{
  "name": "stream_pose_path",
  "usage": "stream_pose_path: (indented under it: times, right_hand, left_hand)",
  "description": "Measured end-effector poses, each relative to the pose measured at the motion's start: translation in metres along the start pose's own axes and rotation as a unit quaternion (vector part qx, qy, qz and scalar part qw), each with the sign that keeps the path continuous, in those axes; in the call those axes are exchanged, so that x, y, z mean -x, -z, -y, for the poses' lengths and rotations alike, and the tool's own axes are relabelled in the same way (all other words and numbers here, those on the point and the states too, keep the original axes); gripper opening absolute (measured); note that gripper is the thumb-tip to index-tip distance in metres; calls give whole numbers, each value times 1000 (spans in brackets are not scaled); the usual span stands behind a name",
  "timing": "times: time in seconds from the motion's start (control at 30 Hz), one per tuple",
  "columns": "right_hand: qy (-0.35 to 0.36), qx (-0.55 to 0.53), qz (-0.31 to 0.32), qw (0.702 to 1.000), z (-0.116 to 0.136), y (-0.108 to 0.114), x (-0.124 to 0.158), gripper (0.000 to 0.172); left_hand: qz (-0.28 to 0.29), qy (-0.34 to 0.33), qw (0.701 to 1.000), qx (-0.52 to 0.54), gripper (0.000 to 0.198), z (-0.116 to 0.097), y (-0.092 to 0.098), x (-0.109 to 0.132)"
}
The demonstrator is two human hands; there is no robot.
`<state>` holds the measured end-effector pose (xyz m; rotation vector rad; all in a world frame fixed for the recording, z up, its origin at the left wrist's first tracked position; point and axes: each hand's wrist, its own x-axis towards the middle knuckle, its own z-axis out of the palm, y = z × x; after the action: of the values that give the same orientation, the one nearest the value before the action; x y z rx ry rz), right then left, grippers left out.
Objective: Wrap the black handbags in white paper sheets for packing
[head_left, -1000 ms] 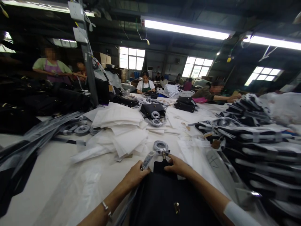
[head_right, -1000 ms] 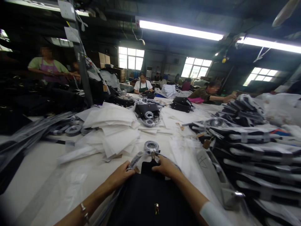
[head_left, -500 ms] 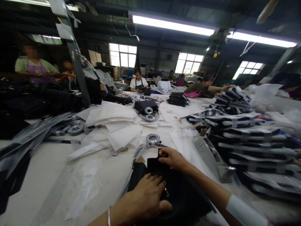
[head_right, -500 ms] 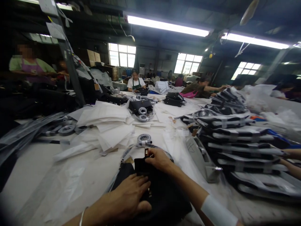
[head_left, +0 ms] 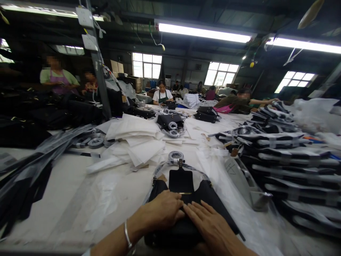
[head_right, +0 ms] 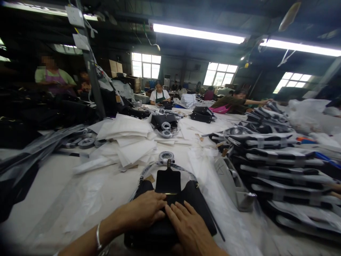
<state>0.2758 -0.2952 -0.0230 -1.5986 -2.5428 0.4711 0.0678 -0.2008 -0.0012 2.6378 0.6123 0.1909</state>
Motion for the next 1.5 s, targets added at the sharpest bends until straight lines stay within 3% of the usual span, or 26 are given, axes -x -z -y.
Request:
stream_pose_path:
  times: [0.1, 0.2, 0.3, 0.4, 0.47, 0.57, 0.67, 0.77, 0.9, 0.97, 1.03, 1.07, 1.13, 1.2, 1.37, 1.5]
  right_hand:
    - [-24, 17, -12, 1000, 2, -1, -12, 83]
    - [-39, 32, -22, 999, 5, 6, -28, 82]
    - [-32, 46, -5, 998, 4, 16, -38, 81]
    - [-2, 64, 12, 998, -7, 18, -38, 78]
    - [19, 89, -18, 996, -17, 5, -32, 72]
    - [62, 162, -137, 975, -33, -32, -22, 70]
    - [88, 234, -226, 941, -44, -66, -19, 72]
    - [79, 235, -221, 943, -46, -75, -22, 75]
    - [59, 125, -143, 980, -36, -53, -17, 74]
    - [39, 36, -94, 994, -32, -31, -12, 62]
    - [-33, -65, -89, 993, -31, -5, -13, 40]
    - [-80, -110, -108, 985, -32, 8, -18, 41]
    - [-158, -159, -160, 961, -39, 30, -38, 41]
    - [-200, -151, -177, 952, -50, 46, -69, 30]
    - [-270, -101, -109, 951, -79, 52, -151, 29]
    - [-279, -75, -88, 953, -77, 53, -172, 31]
  left_hand:
    - [6, 5, 999, -35, 56, -4, 2, 15]
    - [-9, 56, 992, -115, 86, 10, -10, 24]
    - [-11, 110, 978, -176, 71, 34, -31, 24]
    - [-34, 105, 969, -219, 57, 49, -52, 27]
    - [-68, 85, 959, -263, 59, 52, -64, 32]
    - [-110, 58, 947, -296, 67, 51, -74, 39]
    - [-79, 73, 958, -264, 68, 49, -74, 38]
    - [-37, 82, 976, -196, 69, 43, -75, 24]
    - [-37, 64, 981, -178, 91, 42, -89, 5]
    - [-53, 49, 977, -202, 97, 45, -97, 3]
    - [-75, 20, 972, -220, 98, 49, -101, 7]
    - [-85, 2, 971, -225, 96, 51, -101, 10]
    - [-107, -36, 966, -233, 93, 55, -101, 15]
    - [-128, -67, 959, -243, 93, 57, -99, 18]
    - [-139, -89, 953, -256, 90, 55, -94, 14]
    - [-124, -57, 964, -229, 94, 52, -94, 11]
